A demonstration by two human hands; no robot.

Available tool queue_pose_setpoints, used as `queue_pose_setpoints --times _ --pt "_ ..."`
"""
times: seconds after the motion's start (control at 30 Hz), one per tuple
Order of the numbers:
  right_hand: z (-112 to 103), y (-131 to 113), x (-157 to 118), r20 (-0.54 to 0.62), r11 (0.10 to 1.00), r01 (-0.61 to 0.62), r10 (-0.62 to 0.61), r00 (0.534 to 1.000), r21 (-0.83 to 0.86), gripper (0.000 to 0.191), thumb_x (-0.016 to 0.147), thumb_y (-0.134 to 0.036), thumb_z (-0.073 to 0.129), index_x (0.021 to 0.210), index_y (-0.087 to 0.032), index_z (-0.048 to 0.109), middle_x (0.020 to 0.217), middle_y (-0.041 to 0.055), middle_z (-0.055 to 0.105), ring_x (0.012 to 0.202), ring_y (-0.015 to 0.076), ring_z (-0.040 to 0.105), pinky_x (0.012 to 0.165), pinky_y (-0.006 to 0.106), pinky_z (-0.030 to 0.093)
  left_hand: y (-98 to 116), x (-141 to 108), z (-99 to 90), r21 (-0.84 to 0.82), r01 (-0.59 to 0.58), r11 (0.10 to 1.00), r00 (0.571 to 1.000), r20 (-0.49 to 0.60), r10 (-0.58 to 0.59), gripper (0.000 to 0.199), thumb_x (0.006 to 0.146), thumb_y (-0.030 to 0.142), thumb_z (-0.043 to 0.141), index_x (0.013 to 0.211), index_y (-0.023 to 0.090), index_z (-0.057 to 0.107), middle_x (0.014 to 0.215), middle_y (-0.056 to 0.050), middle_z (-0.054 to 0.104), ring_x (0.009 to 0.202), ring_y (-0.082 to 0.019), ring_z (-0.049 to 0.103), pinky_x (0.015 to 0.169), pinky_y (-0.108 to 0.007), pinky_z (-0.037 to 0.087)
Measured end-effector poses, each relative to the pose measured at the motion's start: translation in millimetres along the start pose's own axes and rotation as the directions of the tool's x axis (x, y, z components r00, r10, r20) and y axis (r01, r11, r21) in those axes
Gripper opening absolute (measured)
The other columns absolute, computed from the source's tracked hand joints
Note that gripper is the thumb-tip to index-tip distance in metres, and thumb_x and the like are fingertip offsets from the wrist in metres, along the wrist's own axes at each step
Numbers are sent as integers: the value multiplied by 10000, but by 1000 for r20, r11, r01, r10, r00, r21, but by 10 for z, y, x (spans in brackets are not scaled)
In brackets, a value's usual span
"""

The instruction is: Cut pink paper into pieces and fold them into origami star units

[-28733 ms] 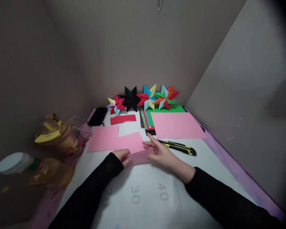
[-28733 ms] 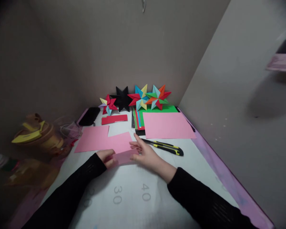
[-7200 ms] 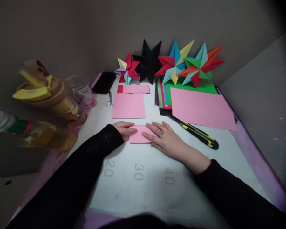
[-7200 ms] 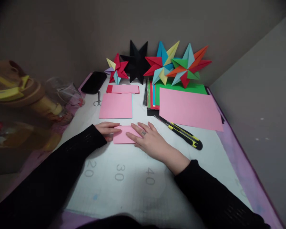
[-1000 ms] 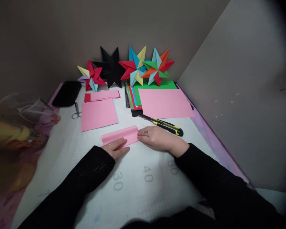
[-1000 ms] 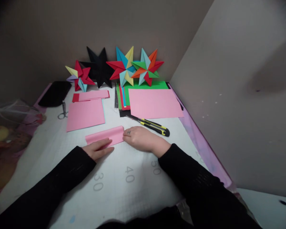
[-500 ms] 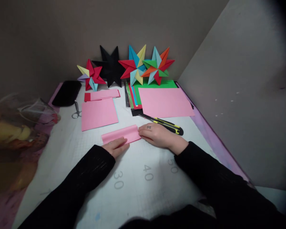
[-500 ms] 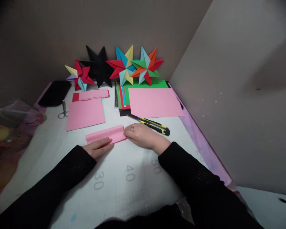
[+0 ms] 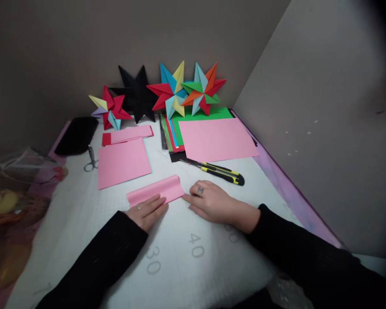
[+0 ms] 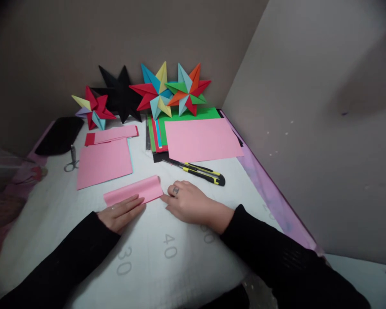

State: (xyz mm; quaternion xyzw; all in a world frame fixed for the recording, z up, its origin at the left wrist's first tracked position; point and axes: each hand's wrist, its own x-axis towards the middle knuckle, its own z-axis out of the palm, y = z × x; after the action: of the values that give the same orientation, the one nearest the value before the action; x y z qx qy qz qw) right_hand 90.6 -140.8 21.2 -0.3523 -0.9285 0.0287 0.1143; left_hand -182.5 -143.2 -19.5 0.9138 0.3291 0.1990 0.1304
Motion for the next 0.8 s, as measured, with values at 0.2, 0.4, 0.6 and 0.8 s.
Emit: queue_pose_setpoints --times 0.2,0.4,0.6,0.8 --pt "1 -54 -7 54 999 -17 19 998 -47 275 855 -249 516 1096 -129 571 858 90 572 779 219 474 694 360 389 13 5 65 161 -104 982 990 -81 118 392 910 319 457 1285 208 496 1234 -80 599 1236 -238 464 960 -406 460" --pt "19 -14 -18 65 1000 -9 7 998 26 302 848 -267 551 1117 -128 560 898 101 588 841 226 490 742 380 413 86 18 23 246 -105 964 992 -44 119 411 912 420 425 1213 177 562 1223 -86 604 1215 -255 484 946 -414 453" --pt "4 48 -49 -39 994 30 -26 999 109 192 842 -224 565 1000 -135 627 1033 117 641 904 216 519 786 374 459 176 38 29 314 -49 948 999 -3 53 386 929 375 397 1211 181 577 1228 -86 599 1203 -247 499 945 -389 445" --pt "-9 46 -51 -76 988 29 -18 997 151 138 840 -205 546 913 -151 649 1071 92 665 908 220 531 772 378 494 267 48 65 368 -13 930 1000 13 9 384 922 357 417 1222 171 566 1250 -93 578 1196 -258 505 908 -397 465"
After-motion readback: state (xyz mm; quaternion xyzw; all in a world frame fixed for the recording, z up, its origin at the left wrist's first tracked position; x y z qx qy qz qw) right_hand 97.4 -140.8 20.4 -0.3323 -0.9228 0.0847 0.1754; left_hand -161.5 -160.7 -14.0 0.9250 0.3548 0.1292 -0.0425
